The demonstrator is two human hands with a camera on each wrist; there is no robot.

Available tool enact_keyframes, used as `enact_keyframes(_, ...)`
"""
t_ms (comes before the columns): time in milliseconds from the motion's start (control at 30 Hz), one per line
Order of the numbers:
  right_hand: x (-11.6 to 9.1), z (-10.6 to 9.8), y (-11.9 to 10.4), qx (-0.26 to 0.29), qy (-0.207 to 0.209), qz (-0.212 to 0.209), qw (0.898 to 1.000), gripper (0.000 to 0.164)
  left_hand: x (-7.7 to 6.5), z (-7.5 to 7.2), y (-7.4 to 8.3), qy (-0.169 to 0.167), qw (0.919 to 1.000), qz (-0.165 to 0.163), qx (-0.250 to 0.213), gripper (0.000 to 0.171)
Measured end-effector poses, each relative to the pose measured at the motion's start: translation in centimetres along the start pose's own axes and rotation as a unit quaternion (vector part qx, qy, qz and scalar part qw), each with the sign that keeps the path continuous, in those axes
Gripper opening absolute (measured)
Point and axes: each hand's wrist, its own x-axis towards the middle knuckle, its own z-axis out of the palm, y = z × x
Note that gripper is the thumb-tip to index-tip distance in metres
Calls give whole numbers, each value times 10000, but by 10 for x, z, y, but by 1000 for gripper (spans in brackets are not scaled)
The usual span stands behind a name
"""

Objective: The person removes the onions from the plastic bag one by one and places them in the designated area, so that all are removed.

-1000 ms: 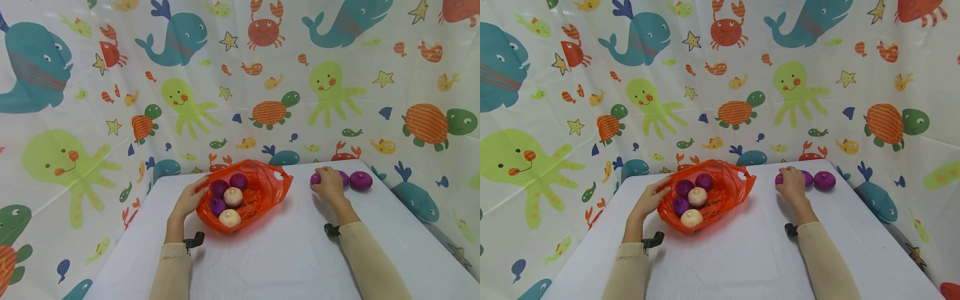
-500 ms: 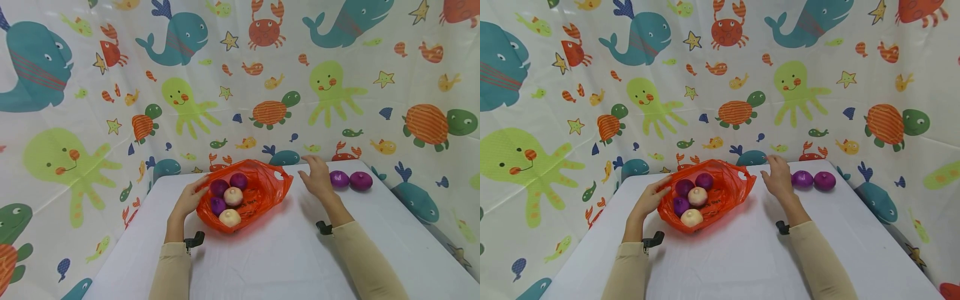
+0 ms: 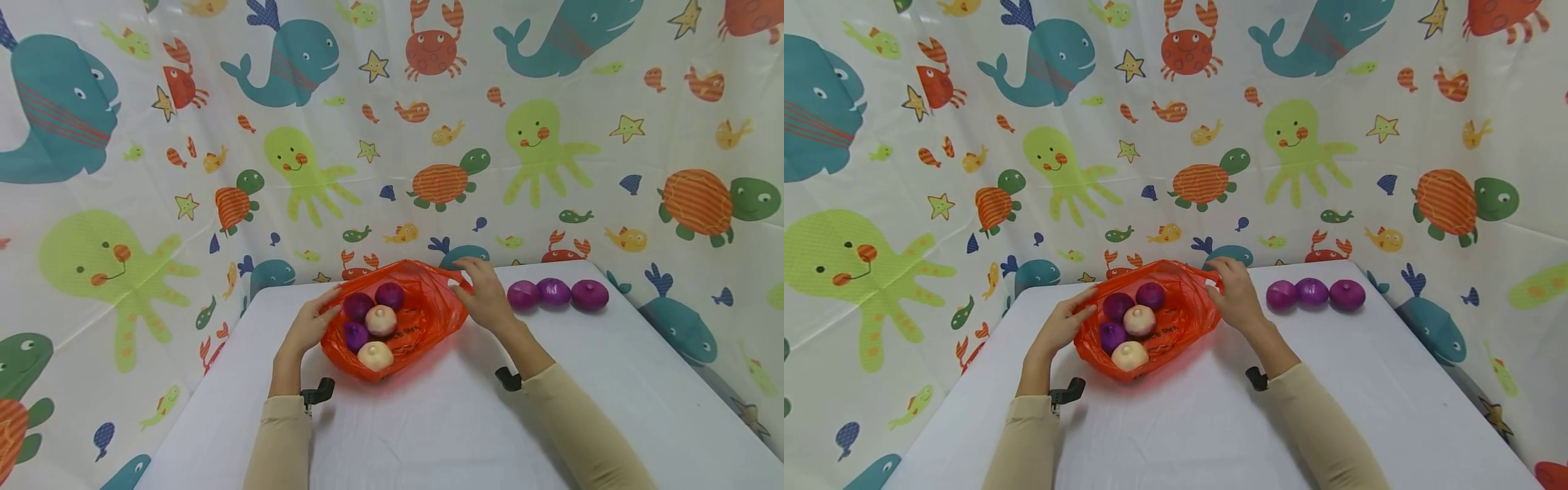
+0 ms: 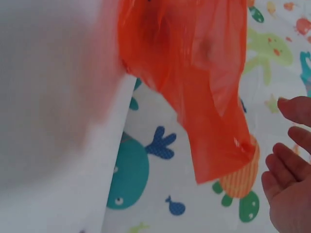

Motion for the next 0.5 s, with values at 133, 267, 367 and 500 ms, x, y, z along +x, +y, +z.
enact_keyframes(133, -1, 14, -10, 171, -282, -60, 9994, 48, 1, 0, 0, 18, 10000, 16, 7, 52)
enact_keyframes(267, -3, 27, -22, 482, -851, -31, 9952, 52, 1, 0, 1, 25, 10000, 20, 37, 52)
enact_keyframes(367, -5, 37, -31, 742, -1491, -19, 9860, 52, 1, 1, 1, -4, 10000, -18, 51, 52)
enact_keyframes(500, -6, 50, -43, 1045, -2306, -191, 9672, 50, 0, 1, 1, -17, 10000, -44, 59, 52)
